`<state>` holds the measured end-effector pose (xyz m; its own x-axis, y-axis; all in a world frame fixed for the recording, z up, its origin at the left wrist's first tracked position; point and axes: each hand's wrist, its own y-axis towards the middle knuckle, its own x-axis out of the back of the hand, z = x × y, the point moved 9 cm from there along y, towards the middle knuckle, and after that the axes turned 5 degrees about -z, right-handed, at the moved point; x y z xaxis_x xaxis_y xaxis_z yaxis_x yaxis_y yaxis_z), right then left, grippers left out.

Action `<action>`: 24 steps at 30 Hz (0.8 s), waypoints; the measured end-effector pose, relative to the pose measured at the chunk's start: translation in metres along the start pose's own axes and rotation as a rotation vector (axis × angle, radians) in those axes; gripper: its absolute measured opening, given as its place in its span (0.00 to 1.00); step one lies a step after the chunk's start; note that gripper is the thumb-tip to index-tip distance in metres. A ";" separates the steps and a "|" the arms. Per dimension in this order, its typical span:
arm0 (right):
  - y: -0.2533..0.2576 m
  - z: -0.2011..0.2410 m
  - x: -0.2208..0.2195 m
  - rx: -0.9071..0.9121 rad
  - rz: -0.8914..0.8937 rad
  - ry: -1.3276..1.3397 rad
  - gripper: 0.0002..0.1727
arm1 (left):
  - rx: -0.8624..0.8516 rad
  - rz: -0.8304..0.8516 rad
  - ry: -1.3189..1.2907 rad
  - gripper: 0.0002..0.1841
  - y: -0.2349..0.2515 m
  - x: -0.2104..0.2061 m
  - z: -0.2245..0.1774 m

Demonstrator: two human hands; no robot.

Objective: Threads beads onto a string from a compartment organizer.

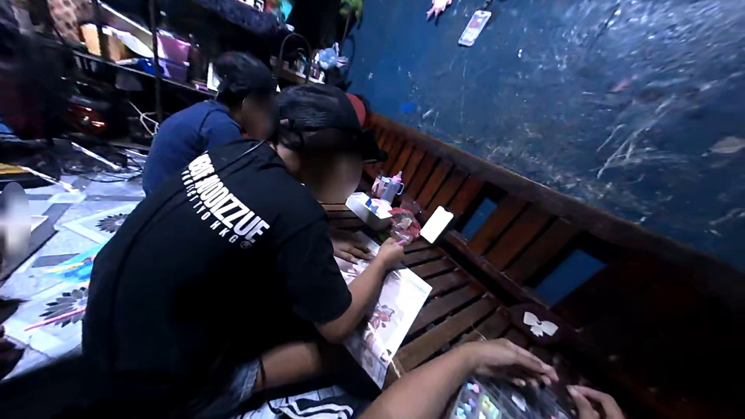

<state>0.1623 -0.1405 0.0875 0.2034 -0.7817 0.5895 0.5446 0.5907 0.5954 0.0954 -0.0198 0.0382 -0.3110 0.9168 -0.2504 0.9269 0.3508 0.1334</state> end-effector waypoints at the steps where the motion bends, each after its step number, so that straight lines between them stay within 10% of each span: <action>1: 0.000 0.002 0.000 0.027 0.009 -0.006 0.18 | -0.019 -0.022 -0.016 0.16 -0.001 0.001 -0.003; 24: -0.010 0.032 -0.001 -0.031 0.209 -0.128 0.16 | -0.103 -0.096 0.409 0.11 -0.009 -0.006 -0.002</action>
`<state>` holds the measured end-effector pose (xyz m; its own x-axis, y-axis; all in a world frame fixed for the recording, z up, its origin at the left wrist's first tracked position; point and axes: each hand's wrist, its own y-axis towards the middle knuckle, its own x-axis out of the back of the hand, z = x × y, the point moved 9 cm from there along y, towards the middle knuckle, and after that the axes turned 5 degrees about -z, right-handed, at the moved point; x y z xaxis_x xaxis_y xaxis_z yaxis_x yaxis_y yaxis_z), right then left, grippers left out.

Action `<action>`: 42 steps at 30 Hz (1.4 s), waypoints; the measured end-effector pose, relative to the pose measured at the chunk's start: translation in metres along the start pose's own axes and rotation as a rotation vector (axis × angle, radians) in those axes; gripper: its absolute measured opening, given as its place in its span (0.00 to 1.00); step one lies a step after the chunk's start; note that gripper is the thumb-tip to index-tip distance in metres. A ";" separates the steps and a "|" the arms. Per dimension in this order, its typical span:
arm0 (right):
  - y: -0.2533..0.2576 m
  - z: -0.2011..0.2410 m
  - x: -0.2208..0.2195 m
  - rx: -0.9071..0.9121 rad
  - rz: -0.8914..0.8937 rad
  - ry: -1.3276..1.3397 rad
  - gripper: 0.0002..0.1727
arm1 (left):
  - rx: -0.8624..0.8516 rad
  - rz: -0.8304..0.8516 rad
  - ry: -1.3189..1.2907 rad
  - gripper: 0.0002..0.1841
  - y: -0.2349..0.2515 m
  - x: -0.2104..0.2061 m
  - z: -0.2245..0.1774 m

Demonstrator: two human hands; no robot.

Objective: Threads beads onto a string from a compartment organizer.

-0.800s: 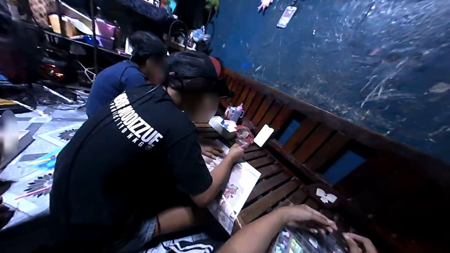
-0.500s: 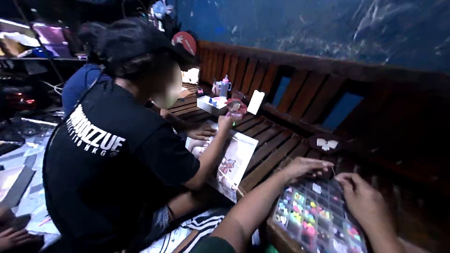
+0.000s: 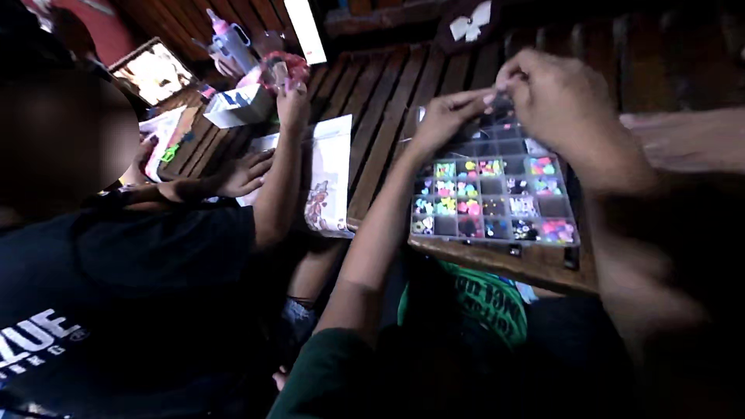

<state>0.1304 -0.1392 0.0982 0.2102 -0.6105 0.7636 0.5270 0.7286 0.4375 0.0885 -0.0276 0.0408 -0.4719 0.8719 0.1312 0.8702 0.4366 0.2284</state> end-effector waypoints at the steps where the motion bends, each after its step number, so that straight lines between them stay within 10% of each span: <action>1: 0.002 -0.003 0.003 -0.009 -0.016 0.013 0.17 | -0.009 0.034 0.001 0.11 0.001 -0.003 -0.001; 14: 0.008 -0.041 -0.004 -0.131 0.024 0.041 0.20 | -0.022 0.076 -0.069 0.08 -0.001 -0.011 -0.008; 25: 0.009 -0.056 0.007 -0.300 -0.048 0.007 0.22 | -0.003 -0.236 -0.104 0.11 0.009 0.028 0.000; 33: 0.003 -0.068 -0.010 -0.260 -0.022 0.040 0.19 | 0.245 0.179 -0.409 0.14 -0.015 -0.025 -0.009; 42: 0.000 -0.017 -0.032 -0.107 0.222 0.152 0.12 | 0.033 -0.349 -0.197 0.16 0.006 0.040 0.008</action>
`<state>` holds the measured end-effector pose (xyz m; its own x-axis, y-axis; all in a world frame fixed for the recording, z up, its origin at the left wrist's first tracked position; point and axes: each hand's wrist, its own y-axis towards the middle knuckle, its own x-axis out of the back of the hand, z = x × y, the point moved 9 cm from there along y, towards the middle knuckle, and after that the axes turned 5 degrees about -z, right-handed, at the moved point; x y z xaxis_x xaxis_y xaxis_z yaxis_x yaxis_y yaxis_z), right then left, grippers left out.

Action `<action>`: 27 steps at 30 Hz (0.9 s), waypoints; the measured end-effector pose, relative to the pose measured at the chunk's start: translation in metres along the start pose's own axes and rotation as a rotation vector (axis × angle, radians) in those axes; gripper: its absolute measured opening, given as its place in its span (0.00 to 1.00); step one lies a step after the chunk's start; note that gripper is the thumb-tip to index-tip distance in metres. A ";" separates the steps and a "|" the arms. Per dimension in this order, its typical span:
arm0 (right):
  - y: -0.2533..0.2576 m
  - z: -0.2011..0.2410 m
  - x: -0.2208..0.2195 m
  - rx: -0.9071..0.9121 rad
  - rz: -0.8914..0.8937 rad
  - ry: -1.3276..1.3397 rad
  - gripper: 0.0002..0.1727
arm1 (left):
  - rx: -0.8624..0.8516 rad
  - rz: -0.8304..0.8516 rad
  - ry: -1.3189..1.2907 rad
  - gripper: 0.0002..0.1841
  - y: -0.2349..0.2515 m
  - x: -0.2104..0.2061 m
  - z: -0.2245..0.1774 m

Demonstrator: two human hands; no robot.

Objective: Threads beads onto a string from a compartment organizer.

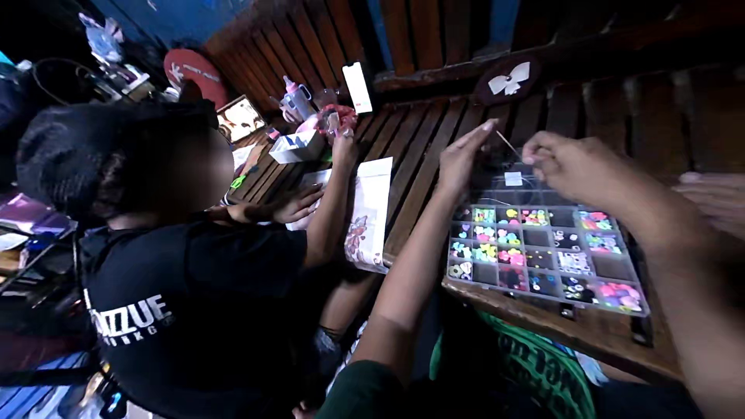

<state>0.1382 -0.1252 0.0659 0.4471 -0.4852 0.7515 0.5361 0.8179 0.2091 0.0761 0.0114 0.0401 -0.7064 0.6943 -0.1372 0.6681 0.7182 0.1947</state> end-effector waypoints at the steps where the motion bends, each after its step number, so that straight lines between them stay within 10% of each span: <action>1: 0.001 0.003 -0.001 0.017 -0.003 0.080 0.11 | -0.041 -0.023 0.105 0.14 -0.001 0.002 -0.002; 14: -0.001 -0.019 0.028 -0.152 -0.367 0.962 0.07 | -0.234 0.310 0.219 0.07 -0.019 -0.039 -0.011; 21: -0.004 -0.024 0.045 -0.107 -0.486 0.859 0.06 | -0.274 0.317 0.225 0.06 -0.020 -0.037 -0.017; 27: -0.005 -0.018 0.038 -0.171 -0.367 0.214 0.20 | 0.007 0.393 -0.128 0.12 -0.023 -0.041 -0.012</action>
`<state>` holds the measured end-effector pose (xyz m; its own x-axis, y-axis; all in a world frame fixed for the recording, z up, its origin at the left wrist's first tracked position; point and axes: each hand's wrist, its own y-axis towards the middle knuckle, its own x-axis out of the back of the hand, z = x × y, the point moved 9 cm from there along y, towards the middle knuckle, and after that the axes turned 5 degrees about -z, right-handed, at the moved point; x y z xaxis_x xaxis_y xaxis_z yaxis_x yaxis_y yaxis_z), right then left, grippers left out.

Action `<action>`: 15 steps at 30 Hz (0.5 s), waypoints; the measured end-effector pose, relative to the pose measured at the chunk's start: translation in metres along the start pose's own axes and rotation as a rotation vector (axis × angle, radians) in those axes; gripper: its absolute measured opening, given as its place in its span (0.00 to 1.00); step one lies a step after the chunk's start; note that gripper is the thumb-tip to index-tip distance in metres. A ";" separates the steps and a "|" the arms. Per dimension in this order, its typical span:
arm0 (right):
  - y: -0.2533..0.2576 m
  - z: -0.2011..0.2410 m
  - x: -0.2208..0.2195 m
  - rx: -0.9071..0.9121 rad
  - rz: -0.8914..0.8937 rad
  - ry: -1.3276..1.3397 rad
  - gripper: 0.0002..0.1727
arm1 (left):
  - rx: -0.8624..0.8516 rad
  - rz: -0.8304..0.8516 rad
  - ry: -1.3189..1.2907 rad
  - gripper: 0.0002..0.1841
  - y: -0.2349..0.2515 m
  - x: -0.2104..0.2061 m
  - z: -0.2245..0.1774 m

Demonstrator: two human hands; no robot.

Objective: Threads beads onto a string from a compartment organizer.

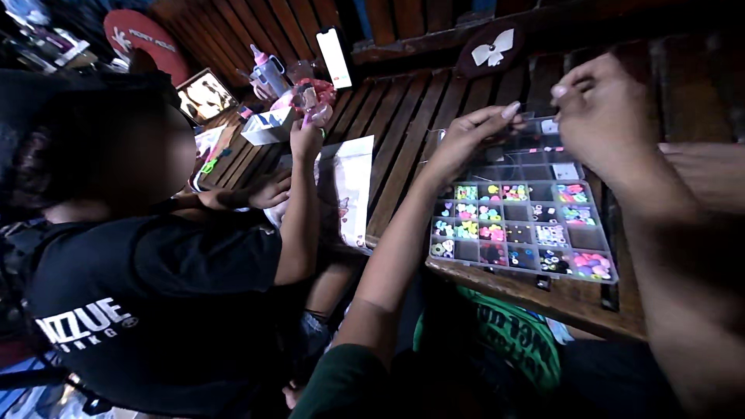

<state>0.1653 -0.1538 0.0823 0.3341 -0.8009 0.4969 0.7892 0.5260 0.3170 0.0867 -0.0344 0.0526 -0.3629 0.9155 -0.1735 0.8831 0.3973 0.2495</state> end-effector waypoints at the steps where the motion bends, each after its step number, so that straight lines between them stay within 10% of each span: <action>1: -0.001 0.000 -0.006 0.023 0.043 -0.058 0.19 | 0.008 0.010 -0.071 0.13 0.000 -0.001 0.001; 10: -0.009 0.009 -0.028 0.077 0.275 -0.138 0.14 | -0.109 -0.297 0.200 0.14 0.005 0.034 -0.007; 15: -0.008 0.012 -0.031 0.092 0.271 0.012 0.15 | -0.266 -0.094 0.798 0.11 0.004 0.015 -0.005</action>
<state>0.1422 -0.1294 0.0741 0.5326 -0.6308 0.5643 0.6208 0.7443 0.2462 0.0837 -0.0186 0.0559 -0.6208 0.6077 0.4952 0.7756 0.3842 0.5009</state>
